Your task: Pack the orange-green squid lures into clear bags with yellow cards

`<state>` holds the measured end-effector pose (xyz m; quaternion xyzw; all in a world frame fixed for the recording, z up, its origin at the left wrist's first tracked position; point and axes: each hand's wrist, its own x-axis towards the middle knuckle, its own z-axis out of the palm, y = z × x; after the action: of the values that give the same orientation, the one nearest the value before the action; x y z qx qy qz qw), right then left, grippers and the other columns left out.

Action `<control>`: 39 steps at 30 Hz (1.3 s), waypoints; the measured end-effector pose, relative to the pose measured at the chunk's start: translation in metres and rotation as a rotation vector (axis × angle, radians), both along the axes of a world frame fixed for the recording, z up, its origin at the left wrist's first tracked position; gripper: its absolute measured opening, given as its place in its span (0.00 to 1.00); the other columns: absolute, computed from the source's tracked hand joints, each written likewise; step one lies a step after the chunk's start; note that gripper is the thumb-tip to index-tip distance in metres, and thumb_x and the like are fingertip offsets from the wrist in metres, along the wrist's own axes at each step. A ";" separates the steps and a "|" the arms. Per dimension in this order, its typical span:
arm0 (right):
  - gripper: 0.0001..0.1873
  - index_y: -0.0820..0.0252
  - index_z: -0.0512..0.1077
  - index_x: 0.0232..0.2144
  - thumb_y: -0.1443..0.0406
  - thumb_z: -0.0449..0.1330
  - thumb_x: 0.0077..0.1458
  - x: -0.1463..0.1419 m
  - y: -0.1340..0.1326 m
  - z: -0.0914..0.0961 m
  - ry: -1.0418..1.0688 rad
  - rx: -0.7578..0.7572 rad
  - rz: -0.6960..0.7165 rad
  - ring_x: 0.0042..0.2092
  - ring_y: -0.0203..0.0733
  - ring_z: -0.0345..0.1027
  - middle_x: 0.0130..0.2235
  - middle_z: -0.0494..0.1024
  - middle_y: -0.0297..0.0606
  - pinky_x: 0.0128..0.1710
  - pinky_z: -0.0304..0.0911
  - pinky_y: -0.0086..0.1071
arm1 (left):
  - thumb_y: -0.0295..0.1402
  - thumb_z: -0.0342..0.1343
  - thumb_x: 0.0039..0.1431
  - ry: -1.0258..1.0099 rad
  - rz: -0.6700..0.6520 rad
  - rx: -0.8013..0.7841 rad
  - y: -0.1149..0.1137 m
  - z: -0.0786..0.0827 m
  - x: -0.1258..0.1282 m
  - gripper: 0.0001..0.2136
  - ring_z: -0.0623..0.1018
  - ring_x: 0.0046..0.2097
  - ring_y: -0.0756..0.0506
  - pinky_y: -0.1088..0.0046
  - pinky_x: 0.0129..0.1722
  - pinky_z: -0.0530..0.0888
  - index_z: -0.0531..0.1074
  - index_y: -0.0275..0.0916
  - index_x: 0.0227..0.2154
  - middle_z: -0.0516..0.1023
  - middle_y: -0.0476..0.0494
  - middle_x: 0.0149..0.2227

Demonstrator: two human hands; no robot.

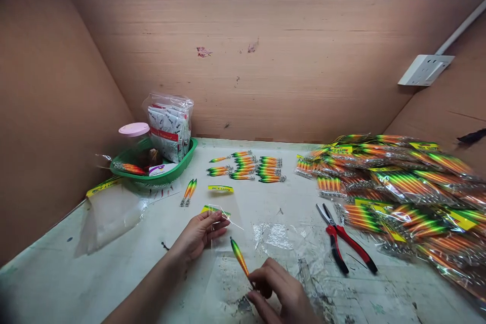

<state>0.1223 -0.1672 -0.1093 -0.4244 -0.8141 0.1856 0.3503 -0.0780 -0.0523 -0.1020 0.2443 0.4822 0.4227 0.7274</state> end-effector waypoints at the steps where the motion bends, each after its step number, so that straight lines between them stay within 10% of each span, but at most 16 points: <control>1: 0.04 0.57 0.66 0.36 0.66 0.51 0.60 -0.002 0.002 0.003 0.009 -0.022 -0.030 0.28 0.33 0.66 0.28 0.68 0.33 0.27 0.64 0.24 | 0.31 0.64 0.48 -0.018 0.004 0.004 -0.002 0.000 0.000 0.08 0.79 0.35 0.47 0.74 0.35 0.76 0.70 0.34 0.22 0.78 0.42 0.31; 16: 0.14 0.61 0.69 0.46 0.72 0.50 0.59 -0.050 0.030 0.018 -0.133 0.433 -0.300 0.33 0.39 0.68 0.32 0.72 0.41 0.29 0.66 0.30 | 0.44 0.53 0.57 -0.364 -0.142 0.011 -0.031 0.016 0.010 0.18 0.80 0.37 0.41 0.64 0.37 0.76 0.66 0.38 0.45 0.77 0.36 0.42; 25: 0.23 0.55 0.62 0.56 0.72 0.52 0.58 -0.049 0.035 0.026 -0.055 0.413 -0.361 0.36 0.40 0.67 0.35 0.71 0.41 0.33 0.68 0.34 | 0.30 0.48 0.62 -0.499 -0.046 0.018 -0.037 0.022 0.014 0.15 0.75 0.50 0.41 0.63 0.52 0.70 0.67 0.32 0.50 0.75 0.33 0.49; 31: 0.20 0.58 0.65 0.51 0.74 0.52 0.57 -0.051 0.038 0.050 -0.064 0.480 -0.180 0.38 0.41 0.68 0.39 0.75 0.44 0.35 0.68 0.36 | 0.48 0.50 0.57 -0.610 -0.052 0.008 -0.036 0.021 0.010 0.27 0.78 0.43 0.40 0.60 0.45 0.73 0.62 0.35 0.55 0.74 0.30 0.48; 39: 0.11 0.66 0.70 0.42 0.72 0.50 0.60 -0.062 0.055 0.075 -0.332 0.523 -0.077 0.36 0.42 0.66 0.36 0.74 0.47 0.32 0.66 0.35 | 0.43 0.51 0.59 -0.621 0.016 0.027 -0.028 0.022 0.004 0.19 0.78 0.41 0.45 0.69 0.41 0.74 0.68 0.36 0.48 0.76 0.34 0.46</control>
<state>0.0604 -0.1126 -0.0345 -0.3749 -0.8638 -0.1153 0.3164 -0.0740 -0.0802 -0.0804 0.1091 0.2331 0.4894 0.8332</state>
